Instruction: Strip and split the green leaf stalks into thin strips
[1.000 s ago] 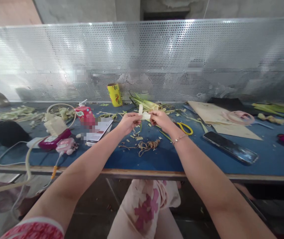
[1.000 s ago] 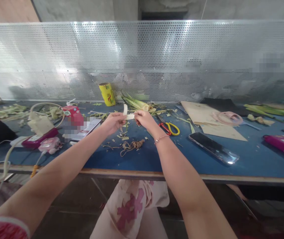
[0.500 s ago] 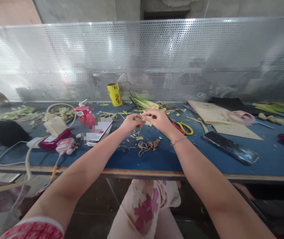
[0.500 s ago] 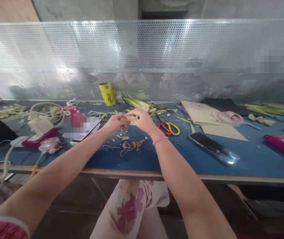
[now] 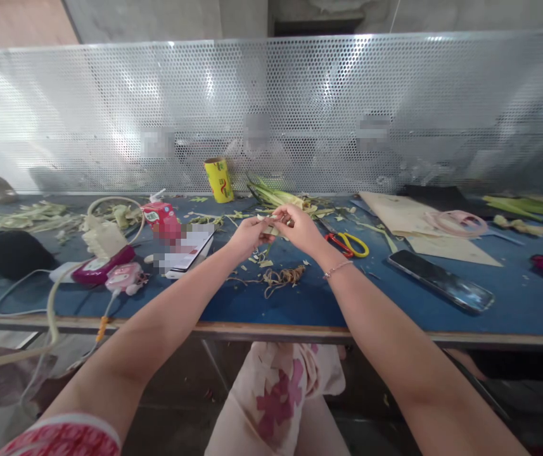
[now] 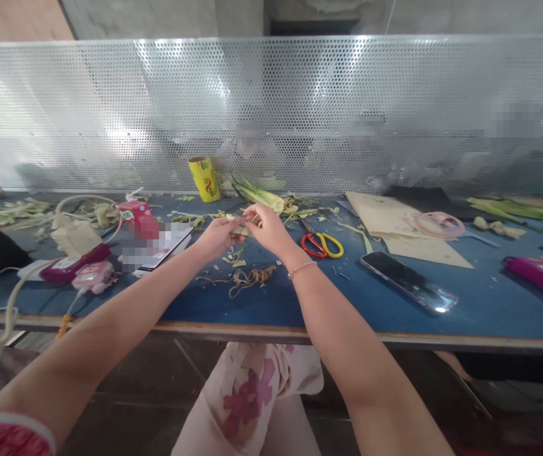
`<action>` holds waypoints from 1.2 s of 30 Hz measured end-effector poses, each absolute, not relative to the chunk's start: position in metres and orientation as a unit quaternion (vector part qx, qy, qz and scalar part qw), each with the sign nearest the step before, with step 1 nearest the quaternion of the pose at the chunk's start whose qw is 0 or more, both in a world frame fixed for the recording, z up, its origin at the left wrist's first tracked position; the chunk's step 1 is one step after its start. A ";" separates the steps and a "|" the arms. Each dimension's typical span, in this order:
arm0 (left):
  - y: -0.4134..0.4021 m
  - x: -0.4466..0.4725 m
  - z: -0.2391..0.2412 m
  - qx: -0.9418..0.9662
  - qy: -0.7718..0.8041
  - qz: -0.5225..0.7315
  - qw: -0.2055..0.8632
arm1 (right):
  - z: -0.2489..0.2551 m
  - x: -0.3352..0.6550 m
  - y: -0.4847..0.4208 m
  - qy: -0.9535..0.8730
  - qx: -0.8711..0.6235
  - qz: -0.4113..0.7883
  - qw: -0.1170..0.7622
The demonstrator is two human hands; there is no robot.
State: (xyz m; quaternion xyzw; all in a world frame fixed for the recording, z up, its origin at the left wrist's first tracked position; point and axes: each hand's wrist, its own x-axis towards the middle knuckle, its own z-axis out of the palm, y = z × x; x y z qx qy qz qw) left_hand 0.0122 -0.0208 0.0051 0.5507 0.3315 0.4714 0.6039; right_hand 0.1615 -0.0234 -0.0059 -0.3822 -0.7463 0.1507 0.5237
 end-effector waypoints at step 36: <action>-0.021 0.010 0.000 0.576 0.325 0.457 0.595 | -0.005 0.161 -0.016 -0.630 -0.361 0.365 0.583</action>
